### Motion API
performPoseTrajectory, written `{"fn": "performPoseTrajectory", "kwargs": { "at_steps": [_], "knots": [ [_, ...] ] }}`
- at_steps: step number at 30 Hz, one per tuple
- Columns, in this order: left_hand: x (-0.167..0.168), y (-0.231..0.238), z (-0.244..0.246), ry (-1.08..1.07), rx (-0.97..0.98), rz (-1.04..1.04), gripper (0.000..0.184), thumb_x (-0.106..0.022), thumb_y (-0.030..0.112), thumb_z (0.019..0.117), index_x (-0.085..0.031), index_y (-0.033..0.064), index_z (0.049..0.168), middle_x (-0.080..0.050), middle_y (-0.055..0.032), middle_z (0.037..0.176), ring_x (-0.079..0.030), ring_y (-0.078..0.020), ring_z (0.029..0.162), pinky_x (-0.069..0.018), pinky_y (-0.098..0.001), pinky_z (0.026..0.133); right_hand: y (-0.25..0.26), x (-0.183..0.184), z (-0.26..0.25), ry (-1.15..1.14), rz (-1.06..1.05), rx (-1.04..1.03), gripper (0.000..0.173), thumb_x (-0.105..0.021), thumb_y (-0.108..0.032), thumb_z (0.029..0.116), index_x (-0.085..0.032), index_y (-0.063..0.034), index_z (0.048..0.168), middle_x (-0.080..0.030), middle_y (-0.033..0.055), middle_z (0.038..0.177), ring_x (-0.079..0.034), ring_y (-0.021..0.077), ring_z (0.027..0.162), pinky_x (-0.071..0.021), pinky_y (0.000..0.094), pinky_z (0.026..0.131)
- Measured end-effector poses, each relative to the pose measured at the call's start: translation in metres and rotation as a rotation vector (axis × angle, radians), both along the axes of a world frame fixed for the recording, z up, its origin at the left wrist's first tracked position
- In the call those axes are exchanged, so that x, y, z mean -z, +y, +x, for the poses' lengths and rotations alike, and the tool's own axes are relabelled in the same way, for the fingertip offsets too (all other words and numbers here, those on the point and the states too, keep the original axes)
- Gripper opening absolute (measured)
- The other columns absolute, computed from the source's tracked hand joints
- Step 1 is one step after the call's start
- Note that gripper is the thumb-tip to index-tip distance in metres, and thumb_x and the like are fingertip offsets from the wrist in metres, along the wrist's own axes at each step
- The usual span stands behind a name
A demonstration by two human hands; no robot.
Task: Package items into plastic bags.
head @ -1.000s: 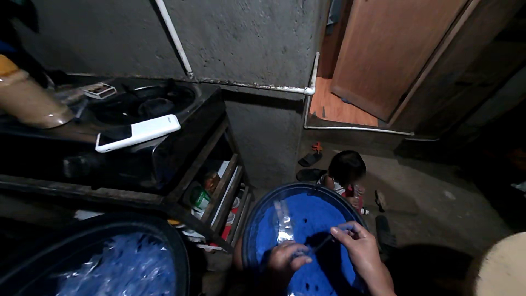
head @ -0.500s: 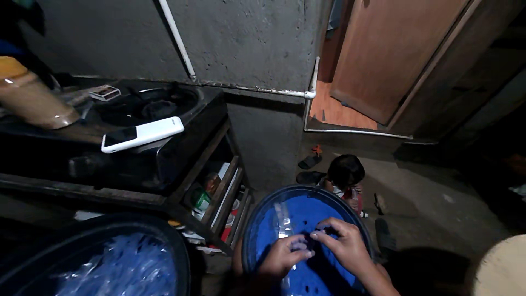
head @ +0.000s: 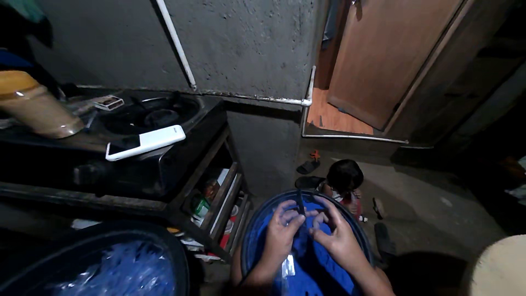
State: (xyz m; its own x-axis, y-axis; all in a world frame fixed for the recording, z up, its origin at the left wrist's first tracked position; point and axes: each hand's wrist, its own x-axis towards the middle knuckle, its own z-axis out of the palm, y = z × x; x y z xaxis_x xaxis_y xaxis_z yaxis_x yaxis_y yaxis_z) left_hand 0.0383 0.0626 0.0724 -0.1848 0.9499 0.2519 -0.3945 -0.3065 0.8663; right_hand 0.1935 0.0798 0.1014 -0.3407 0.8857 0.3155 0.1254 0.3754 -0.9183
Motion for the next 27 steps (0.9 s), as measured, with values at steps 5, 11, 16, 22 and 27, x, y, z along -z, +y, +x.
{"fn": "performPoseTrajectory", "kwargs": {
  "at_steps": [5,11,16,22,27],
  "knots": [
    [-0.01,0.004,0.007,0.01,-0.034,0.045,0.043,-0.064,-0.005,0.0908,-0.047,-0.0039,0.13,-0.075,-0.0059,0.102,-0.073,-0.0135,0.096,-0.0603,-0.0291,0.086,0.002,-0.006,0.0,0.061,-0.001,0.028,0.078,-0.072,-0.006,0.081,-0.036,0.007,0.149,-0.064,-0.0022,0.085,-0.065,0.0067,0.081,-0.0556,0.0223,0.08],
    [-0.009,0.007,0.011,-0.091,0.012,0.007,0.04,-0.061,-0.007,0.0924,-0.047,-0.0018,0.129,-0.075,-0.0066,0.097,-0.074,-0.0144,0.093,-0.0603,-0.0288,0.084,0.003,-0.009,0.005,0.059,-0.038,-0.02,0.084,-0.072,-0.008,0.0817,-0.03,0.0057,0.153,-0.064,-0.0025,0.084,-0.064,0.0068,0.078,-0.0556,0.0223,0.076],
    [-0.008,0.012,0.007,-0.145,0.15,-0.053,0.041,-0.059,-0.004,0.0938,-0.044,0.0011,0.131,-0.075,-0.0057,0.092,-0.073,-0.0124,0.086,-0.0597,-0.0272,0.08,0.01,-0.018,0.012,0.099,-0.023,0.034,0.069,-0.069,-0.02,0.0933,-0.039,0.0054,0.15,-0.068,0.0019,0.099,-0.067,0.0095,0.09,-0.0572,0.0241,0.081],
    [-0.011,0.008,0.008,-0.003,0.311,-0.117,0.038,-0.062,-0.004,0.0939,-0.048,-0.0004,0.129,-0.073,-0.0063,0.096,-0.073,-0.0145,0.085,-0.0608,-0.0318,0.083,0.024,-0.022,0.013,0.118,-0.136,0.042,0.023,-0.069,-0.013,0.0941,-0.069,-0.0003,0.113,-0.072,0.002,0.093,-0.069,0.0076,0.082,-0.0588,0.0234,0.076],
    [-0.005,0.004,-0.006,-0.03,0.606,-0.11,0.083,-0.061,-0.001,0.0901,-0.015,0.0063,0.159,-0.062,-0.016,0.134,-0.07,-0.0255,0.107,-0.0589,-0.0401,0.091,0.029,-0.015,0.015,0.245,-0.196,0.079,0.016,-0.065,-0.003,0.0947,-0.068,0.0026,0.109,-0.072,0.0031,0.085,-0.069,0.0093,0.074,-0.0598,0.0245,0.071]
  ]
}}
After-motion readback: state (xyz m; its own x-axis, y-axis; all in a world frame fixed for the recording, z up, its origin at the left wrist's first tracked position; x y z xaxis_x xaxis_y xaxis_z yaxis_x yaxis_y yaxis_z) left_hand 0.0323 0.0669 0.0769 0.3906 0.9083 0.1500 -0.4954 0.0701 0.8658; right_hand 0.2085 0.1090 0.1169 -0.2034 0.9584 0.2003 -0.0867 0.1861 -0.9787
